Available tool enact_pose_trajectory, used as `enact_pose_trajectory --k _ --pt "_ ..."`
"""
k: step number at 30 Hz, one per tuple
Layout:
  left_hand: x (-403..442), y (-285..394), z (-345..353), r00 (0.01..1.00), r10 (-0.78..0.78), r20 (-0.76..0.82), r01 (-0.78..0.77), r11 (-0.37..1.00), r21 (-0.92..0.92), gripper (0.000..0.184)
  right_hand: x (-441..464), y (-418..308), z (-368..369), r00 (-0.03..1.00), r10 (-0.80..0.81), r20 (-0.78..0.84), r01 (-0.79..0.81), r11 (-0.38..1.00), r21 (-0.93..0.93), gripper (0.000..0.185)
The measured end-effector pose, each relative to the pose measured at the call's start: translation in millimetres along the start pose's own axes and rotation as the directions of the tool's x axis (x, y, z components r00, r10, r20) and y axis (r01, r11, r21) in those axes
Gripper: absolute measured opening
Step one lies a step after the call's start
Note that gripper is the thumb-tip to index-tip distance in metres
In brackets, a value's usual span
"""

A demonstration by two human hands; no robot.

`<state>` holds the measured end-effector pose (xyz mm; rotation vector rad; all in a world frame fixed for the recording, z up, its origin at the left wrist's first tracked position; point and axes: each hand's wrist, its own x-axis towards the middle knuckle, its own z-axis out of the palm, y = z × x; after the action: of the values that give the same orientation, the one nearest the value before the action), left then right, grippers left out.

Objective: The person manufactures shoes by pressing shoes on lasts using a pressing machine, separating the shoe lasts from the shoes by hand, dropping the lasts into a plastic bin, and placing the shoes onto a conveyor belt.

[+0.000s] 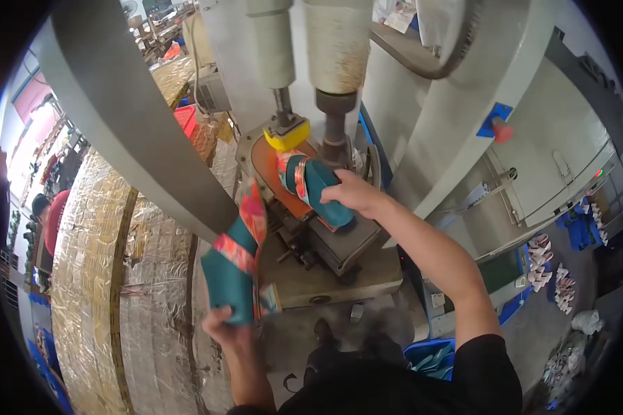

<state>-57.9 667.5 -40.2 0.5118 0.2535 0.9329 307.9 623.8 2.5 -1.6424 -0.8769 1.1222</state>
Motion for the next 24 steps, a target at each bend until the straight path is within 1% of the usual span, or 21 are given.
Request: enact_pose_trajectory --k 1,2,3,4,5,6,7,9,11,12,13,15,17,18,19,20,21,22,23,24 --pt "-3 4 -2 1.0 0.002 0.011 -0.002 1.0 0.002 0.098 1 -7 5 1.0 -0.002 0.0 0.002 1.0 -0.014 0.078" --pt "-7 9 -5 1.0 0.004 0.023 -0.004 1.0 0.003 0.1 -4 -13 12 0.998 -0.036 -0.051 0.038 0.999 0.031 0.065" --pt "-10 9 -3 0.997 0.069 -0.033 -0.068 0.997 0.041 0.101 -9 -17 16 0.992 -0.067 -0.107 0.075 0.994 0.078 0.053" --pt "-13 10 -2 0.987 0.135 -0.084 -0.128 0.988 0.083 0.103 -10 -18 17 0.992 -0.068 -0.11 0.076 0.995 0.072 0.053" --pt "-14 11 -5 0.988 0.135 -0.078 -0.129 0.989 0.078 0.103 -10 -18 17 0.993 -0.047 -0.108 0.054 0.996 0.068 0.053" --pt "-14 11 -9 0.986 0.154 -0.063 -0.146 0.983 0.111 0.099 -9 -18 16 0.994 -0.029 -0.105 0.036 0.997 0.066 0.053" --pt "-14 12 -8 0.985 0.164 -0.053 -0.157 0.98 0.125 0.098 -9 -16 16 0.993 -0.037 -0.109 0.044 0.997 0.063 0.053" --pt "-16 16 1 0.98 0.195 -0.033 -0.187 0.97 0.154 0.096 -13 -10 14 0.989 -0.075 -0.129 0.076 0.997 0.002 0.055" --pt "-20 21 10 0.98 0.201 0.001 -0.198 0.963 0.183 0.096 -19 -13 10 0.992 -0.051 -0.119 0.055 0.998 0.035 0.057" --pt "-20 21 12 0.981 0.192 0.018 -0.192 0.966 0.173 0.1 -21 -19 7 0.994 -0.032 -0.1 0.037 0.998 0.056 0.059" --pt "-20 23 15 0.984 0.176 0.034 -0.18 0.97 0.166 0.105 -27 -21 6 0.992 -0.041 -0.117 0.049 0.997 0.065 0.059" --pt "-21 24 26 0.984 0.166 0.061 -0.175 0.966 0.192 0.104 -47 -22 7 0.958 -0.236 -0.163 0.257 0.959 0.119 0.068" --pt "-26 19 34 0.983 0.17 0.073 -0.182 0.962 0.203 0.104 -100 -18 24 0.853 -0.352 -0.385 0.377 0.926 -0.01 0.081" --pt "-31 13 37 0.964 0.255 0.073 -0.265 0.903 0.338 0.105 -131 -21 40 0.86 -0.399 -0.32 0.404 0.913 -0.054 0.084" --pt "-37 4 40 0.956 0.279 0.084 -0.289 0.866 0.408 0.106 -163 -24 56 0.862 -0.437 -0.257 0.428 0.899 -0.091 0.088" --pt "-41 -5 43 0.948 0.303 0.096 -0.312 0.823 0.476 0.106 -190 -27 77 0.881 -0.459 -0.115 0.44 0.884 -0.158 0.094" --pt "-47 -16 48 0.894 0.341 0.291 -0.446 0.734 0.512 0.109 -210 -30 104 0.886 -0.463 -0.011 0.462 0.886 -0.035 0.099" --pt "-52 -26 55 0.803 0.353 0.481 -0.582 0.637 0.505 0.112 -226 -34 125 0.866 -0.495 0.071 0.5 0.857 -0.126 0.096" --pt "-60 -34 69 0.728 0.356 0.585 -0.665 0.575 0.477 0.113 -229 -29 147 0.805 -0.593 0.007 0.591 0.8 -0.103 0.088" --pt "-68 -42 84 0.642 0.354 0.68 -0.741 0.516 0.431 0.114 -235 -19 152 0.804 -0.595 -0.015 0.59 0.8 -0.104 0.088"
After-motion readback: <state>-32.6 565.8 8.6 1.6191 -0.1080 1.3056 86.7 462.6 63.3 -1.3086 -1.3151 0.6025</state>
